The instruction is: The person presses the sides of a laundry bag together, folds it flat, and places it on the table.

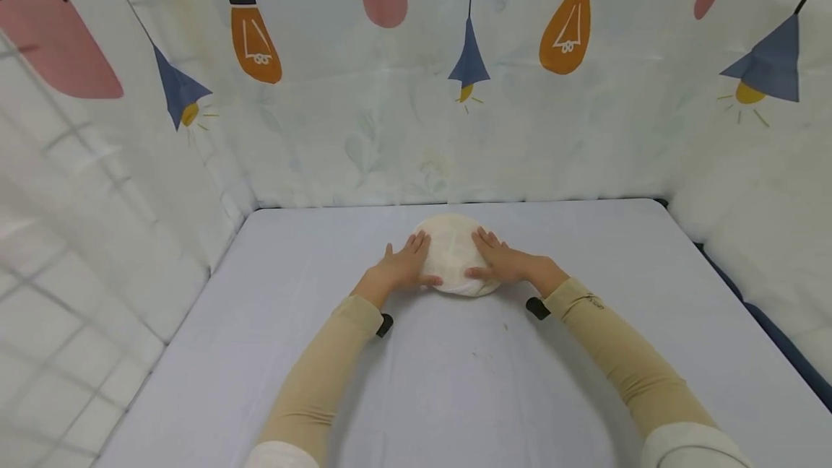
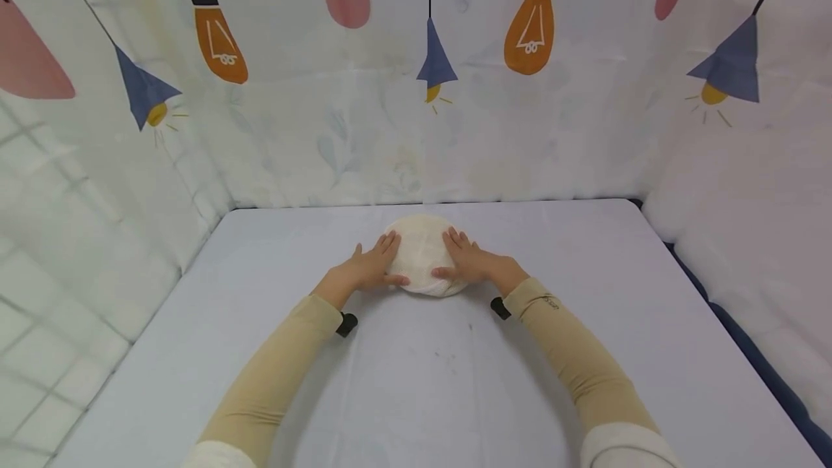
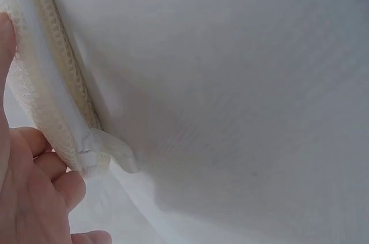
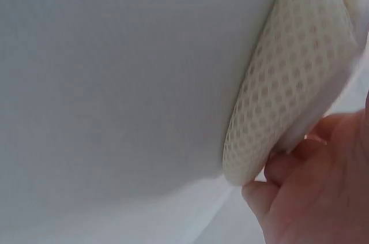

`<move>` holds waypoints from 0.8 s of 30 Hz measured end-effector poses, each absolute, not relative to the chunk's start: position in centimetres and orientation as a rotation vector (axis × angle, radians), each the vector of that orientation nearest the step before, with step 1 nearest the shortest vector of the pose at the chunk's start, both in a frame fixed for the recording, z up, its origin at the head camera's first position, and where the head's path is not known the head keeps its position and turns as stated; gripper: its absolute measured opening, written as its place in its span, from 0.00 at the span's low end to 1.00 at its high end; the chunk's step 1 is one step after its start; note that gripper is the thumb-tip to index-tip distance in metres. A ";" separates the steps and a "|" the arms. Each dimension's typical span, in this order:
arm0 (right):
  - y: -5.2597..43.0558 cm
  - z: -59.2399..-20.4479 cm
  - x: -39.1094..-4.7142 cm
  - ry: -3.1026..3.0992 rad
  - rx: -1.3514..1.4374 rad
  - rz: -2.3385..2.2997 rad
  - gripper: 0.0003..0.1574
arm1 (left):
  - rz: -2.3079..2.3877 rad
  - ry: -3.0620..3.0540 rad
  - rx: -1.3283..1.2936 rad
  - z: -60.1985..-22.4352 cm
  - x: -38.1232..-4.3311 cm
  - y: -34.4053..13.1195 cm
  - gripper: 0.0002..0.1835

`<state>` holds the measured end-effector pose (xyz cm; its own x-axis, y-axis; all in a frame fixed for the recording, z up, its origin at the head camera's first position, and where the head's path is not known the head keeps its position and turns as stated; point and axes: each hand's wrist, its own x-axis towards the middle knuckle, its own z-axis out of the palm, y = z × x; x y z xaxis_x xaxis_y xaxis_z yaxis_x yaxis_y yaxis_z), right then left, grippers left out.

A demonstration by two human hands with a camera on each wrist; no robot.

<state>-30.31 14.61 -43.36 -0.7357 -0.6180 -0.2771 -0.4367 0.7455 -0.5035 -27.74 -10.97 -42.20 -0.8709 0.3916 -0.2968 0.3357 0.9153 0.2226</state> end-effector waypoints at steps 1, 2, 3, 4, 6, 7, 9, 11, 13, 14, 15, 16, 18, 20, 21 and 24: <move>14.5 -43.3 -30.3 2.520 -0.798 -0.585 0.61 | 0.245 2.738 0.536 -42.1 -27.8 -11.0 0.55; 14.4 -43.4 -30.3 2.527 -0.793 -0.594 0.61 | 0.258 2.739 0.536 -42.0 -27.8 -11.0 0.54; 14.3 -43.4 -30.3 2.535 -0.790 -0.604 0.60 | 0.264 2.736 0.534 -42.0 -27.9 -11.1 0.53; 14.2 -43.4 -30.3 2.541 -0.784 -0.610 0.60 | 0.282 2.734 0.529 -42.0 -28.0 -11.1 0.52; 14.0 -43.6 -30.3 2.555 -0.782 -0.620 0.60 | 0.308 2.736 0.512 -42.1 -28.1 -11.1 0.50; 13.9 -43.6 -30.3 2.560 -0.780 -0.622 0.60 | 0.314 2.740 0.501 -42.2 -28.2 -11.0 0.50; 13.7 -43.7 -30.3 2.567 -0.776 -0.627 0.60 | 0.329 2.750 0.479 -42.6 -28.3 -10.9 0.50; 13.5 -43.7 -30.2 2.574 -0.767 -0.621 0.61 | 0.336 2.754 0.459 -42.8 -28.4 -10.8 0.50; 13.2 -43.6 -30.1 2.578 -0.753 -0.608 0.61 | 0.329 2.756 0.449 -42.9 -28.4 -10.7 0.51; 13.1 -43.5 -30.0 2.585 -0.746 -0.597 0.61 | 0.328 2.756 0.445 -42.8 -28.4 -10.6 0.51; 12.9 -43.5 -30.0 2.591 -0.736 -0.591 0.61 | 0.323 2.755 0.442 -42.8 -28.3 -10.5 0.51; 12.8 -43.5 -30.0 2.598 -0.726 -0.579 0.61 | 0.318 2.755 0.438 -42.7 -28.3 -10.5 0.51; 12.6 -43.7 -30.1 2.612 -0.712 -0.566 0.61 | 0.302 2.764 0.431 -42.8 -28.1 -10.3 0.51; 12.5 -43.8 -30.1 2.628 -0.702 -0.545 0.61 | 0.275 2.775 0.424 -42.8 -28.0 -10.2 0.51; 12.4 -43.9 -30.2 2.634 -0.699 -0.537 0.61 | 0.258 2.778 0.419 -42.9 -28.0 -10.1 0.52; 12.2 -44.0 -30.2 2.654 -0.692 -0.510 0.61 | 0.223 2.792 0.412 -43.0 -28.1 -9.9 0.52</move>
<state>-30.19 12.24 -44.04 -0.8193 -0.5205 -0.2404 -0.3944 0.8160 -0.4226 -28.11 -9.94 -42.96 -0.9107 0.3045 -0.2792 0.2562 0.9464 0.1965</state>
